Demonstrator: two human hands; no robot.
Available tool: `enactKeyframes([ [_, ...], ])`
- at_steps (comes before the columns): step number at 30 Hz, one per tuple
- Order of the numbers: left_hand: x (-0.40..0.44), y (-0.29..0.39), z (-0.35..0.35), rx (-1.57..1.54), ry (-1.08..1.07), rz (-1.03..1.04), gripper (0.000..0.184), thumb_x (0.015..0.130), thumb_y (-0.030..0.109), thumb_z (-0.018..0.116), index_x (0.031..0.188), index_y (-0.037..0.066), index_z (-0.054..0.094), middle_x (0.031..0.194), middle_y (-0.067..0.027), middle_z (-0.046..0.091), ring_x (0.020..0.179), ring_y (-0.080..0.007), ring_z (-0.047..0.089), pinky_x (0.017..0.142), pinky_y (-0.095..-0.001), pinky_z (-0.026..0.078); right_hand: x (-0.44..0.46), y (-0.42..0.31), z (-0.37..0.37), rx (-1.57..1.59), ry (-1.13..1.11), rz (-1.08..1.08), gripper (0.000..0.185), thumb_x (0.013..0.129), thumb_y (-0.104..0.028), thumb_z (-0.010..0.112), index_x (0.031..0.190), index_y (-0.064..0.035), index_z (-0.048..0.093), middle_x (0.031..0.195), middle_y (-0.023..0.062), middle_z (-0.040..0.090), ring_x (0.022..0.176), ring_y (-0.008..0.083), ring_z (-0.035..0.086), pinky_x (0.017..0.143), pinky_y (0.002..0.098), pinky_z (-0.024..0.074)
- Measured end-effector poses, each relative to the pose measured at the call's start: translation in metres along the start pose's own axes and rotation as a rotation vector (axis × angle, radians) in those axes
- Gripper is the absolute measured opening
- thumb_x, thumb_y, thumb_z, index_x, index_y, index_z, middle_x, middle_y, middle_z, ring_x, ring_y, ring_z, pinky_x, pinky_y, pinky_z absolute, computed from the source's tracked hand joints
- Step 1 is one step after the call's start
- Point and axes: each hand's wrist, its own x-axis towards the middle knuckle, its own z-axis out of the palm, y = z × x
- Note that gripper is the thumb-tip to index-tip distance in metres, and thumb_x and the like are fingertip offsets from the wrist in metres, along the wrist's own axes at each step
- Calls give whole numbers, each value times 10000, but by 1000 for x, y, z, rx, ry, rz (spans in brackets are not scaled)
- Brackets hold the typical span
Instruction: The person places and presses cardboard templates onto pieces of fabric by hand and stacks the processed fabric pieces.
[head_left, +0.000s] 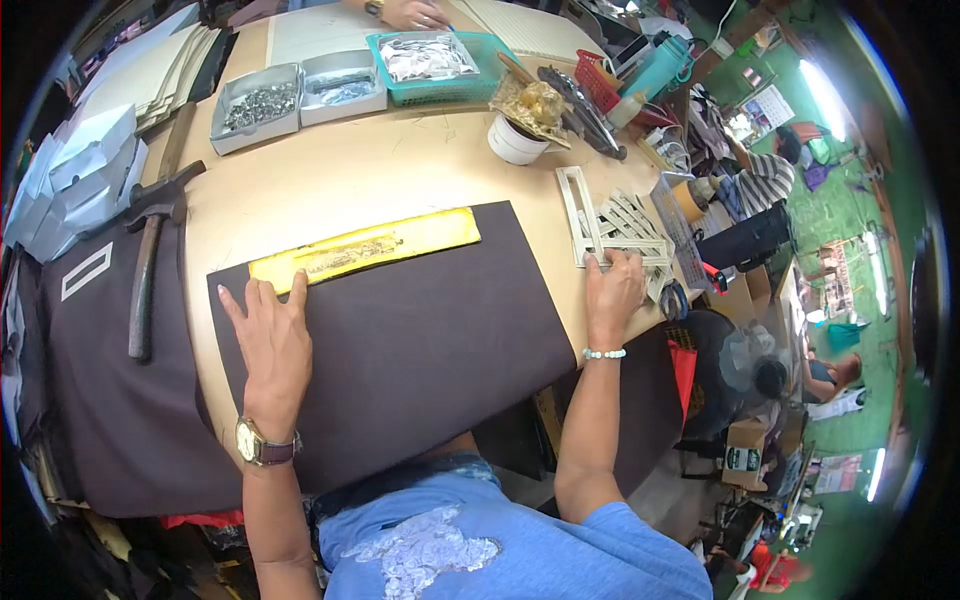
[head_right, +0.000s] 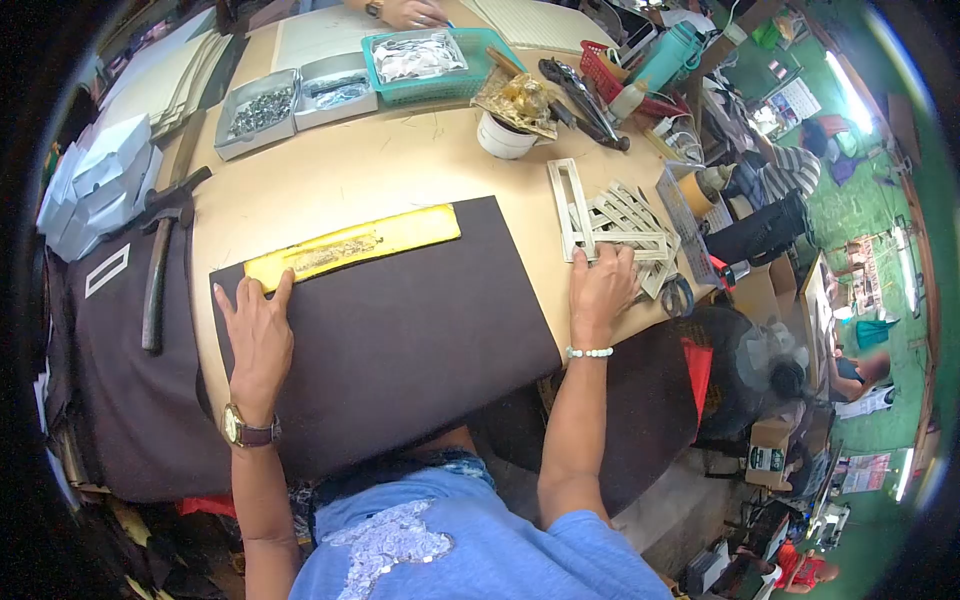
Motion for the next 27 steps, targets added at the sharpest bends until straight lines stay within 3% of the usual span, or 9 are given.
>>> enactKeyframes([
  [5, 0, 1, 3, 5, 37, 15, 463, 820, 2, 493, 1261, 122, 568, 935, -124, 499, 1051, -284, 491, 1064, -604, 230, 6, 1, -2, 86, 63, -14, 195, 718, -170, 750, 803, -44, 628, 904, 118, 586, 898, 316, 567, 785, 421, 438],
  [11, 1, 0, 1, -9, 22, 7, 461, 819, 5, 493, 1258, 123, 570, 941, -128, 501, 1056, -286, 489, 1063, -603, 236, 17, 11, 2, 260, -62, -33, 188, 736, -120, 721, 798, -6, 585, 726, 166, 613, 715, 365, 595, 677, 455, 450],
  [14, 0, -1, 1, -10, 32, 13, 459, 820, 6, 493, 1255, 125, 572, 946, -130, 504, 1057, -289, 492, 1064, -601, 237, 18, 12, 0, 234, -95, -42, 163, 767, -98, 680, 813, 4, 562, 703, 192, 622, 696, 388, 605, 659, 476, 451],
  [20, 1, -4, 9, 23, 115, 39, 447, 790, 35, 560, 1226, 128, 600, 894, -109, 515, 1020, -273, 500, 1064, -599, 233, 28, 20, -3, 346, -178, 20, 176, 802, -126, 633, 821, 34, 563, 649, 187, 612, 627, 338, 610, 631, 415, 468],
  [23, 1, -3, 5, -14, 69, 22, 443, 792, 34, 555, 1223, 125, 601, 897, -109, 519, 1023, -270, 501, 1060, -599, 240, 34, 56, 25, 196, -8, -452, 185, 819, -134, 605, 807, 43, 550, 636, 187, 597, 597, 315, 595, 618, 402, 467],
  [27, 1, -3, 3, -15, 56, 23, 437, 806, 21, 523, 1225, 120, 597, 914, -119, 521, 1014, -276, 507, 1057, -596, 250, 31, 38, 3, 498, -192, -71, 176, 834, -136, 571, 811, 38, 558, 684, 178, 607, 590, 269, 587, 609, 402, 462],
])
